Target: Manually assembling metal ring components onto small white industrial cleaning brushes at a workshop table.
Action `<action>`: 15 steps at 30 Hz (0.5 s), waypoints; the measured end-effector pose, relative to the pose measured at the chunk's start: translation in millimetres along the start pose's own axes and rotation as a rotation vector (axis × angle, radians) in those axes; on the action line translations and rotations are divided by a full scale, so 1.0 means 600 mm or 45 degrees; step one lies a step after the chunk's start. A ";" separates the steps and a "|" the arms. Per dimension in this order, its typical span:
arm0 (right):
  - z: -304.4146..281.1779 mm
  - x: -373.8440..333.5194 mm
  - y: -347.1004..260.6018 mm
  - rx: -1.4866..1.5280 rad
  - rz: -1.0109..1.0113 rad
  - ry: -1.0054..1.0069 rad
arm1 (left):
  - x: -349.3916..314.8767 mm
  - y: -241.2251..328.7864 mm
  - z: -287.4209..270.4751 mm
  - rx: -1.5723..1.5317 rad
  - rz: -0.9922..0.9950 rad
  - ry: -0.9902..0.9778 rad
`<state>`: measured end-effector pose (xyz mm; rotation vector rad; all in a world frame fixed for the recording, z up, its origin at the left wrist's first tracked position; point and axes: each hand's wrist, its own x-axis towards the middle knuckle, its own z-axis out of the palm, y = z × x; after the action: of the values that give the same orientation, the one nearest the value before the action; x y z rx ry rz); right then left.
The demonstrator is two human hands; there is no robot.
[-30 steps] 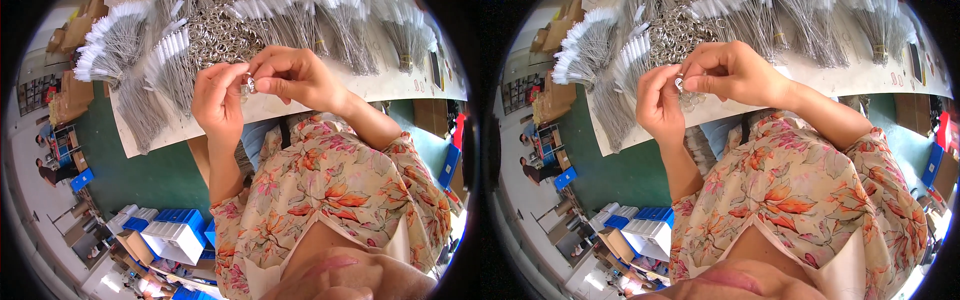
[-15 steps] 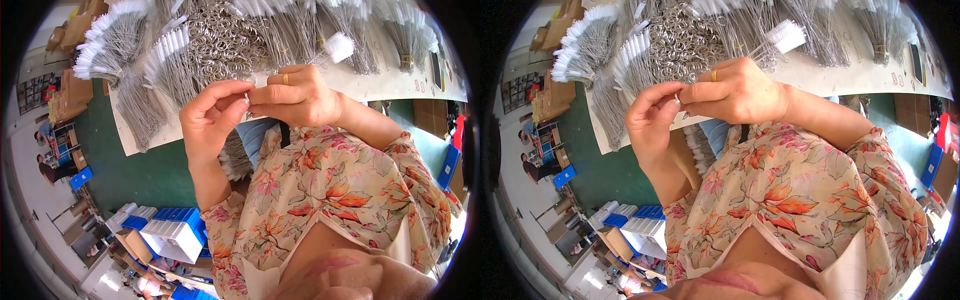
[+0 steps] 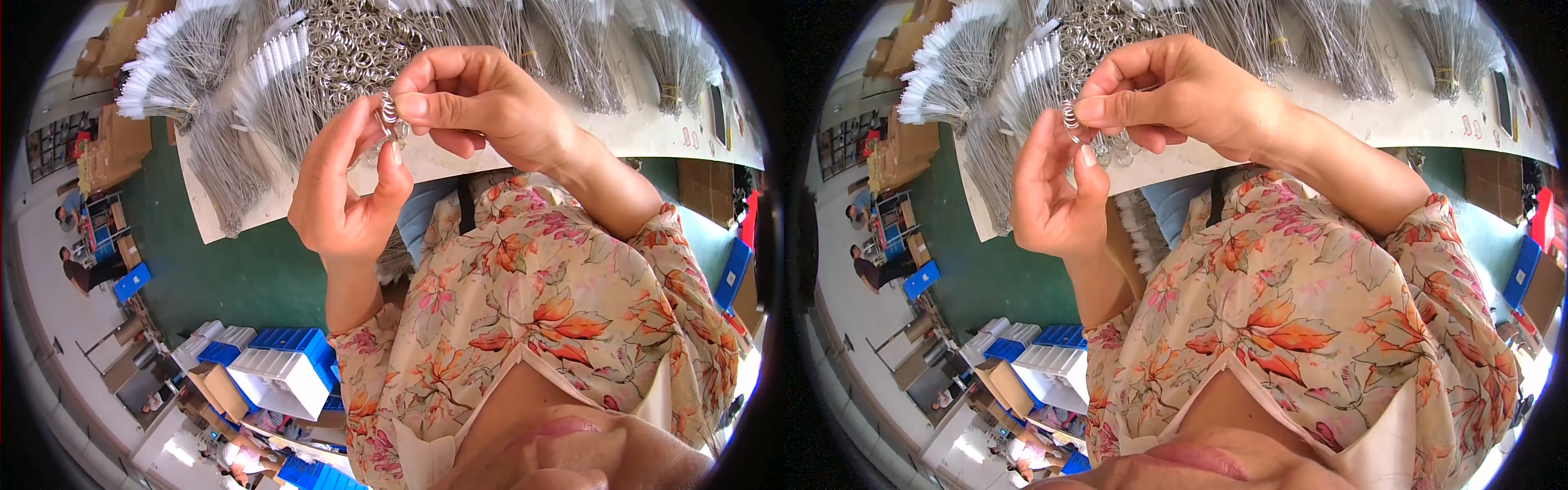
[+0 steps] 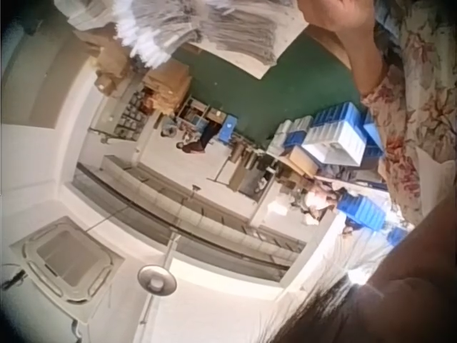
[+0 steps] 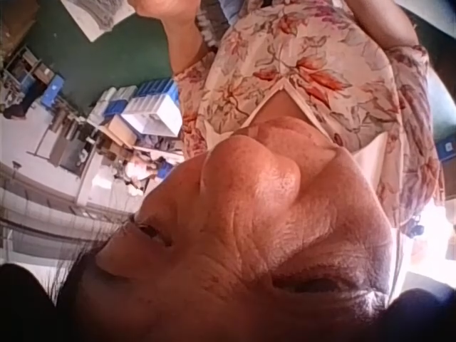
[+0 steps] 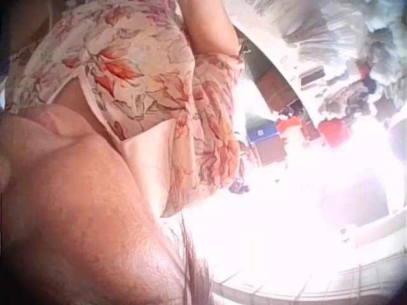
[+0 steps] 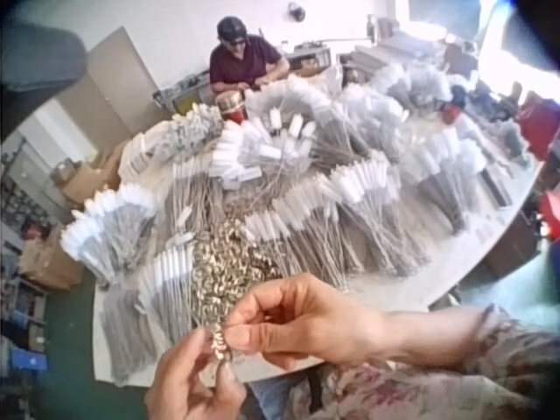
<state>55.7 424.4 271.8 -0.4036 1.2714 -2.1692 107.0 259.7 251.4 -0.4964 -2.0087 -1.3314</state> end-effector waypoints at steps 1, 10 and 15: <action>0.000 0.001 0.001 -0.016 0.008 -0.018 | 0.001 0.001 0.000 0.027 0.026 -0.001; -0.015 0.014 0.003 -0.307 0.033 -0.106 | 0.002 -0.018 -0.002 -0.018 0.014 -0.067; -0.019 0.015 -0.009 -0.560 -0.015 -0.135 | -0.006 -0.002 -0.013 -0.160 -0.245 -0.137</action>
<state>40.9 428.8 270.2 -0.6924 1.6860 -1.8386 111.3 252.2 250.4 -0.4488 -2.1120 -1.5855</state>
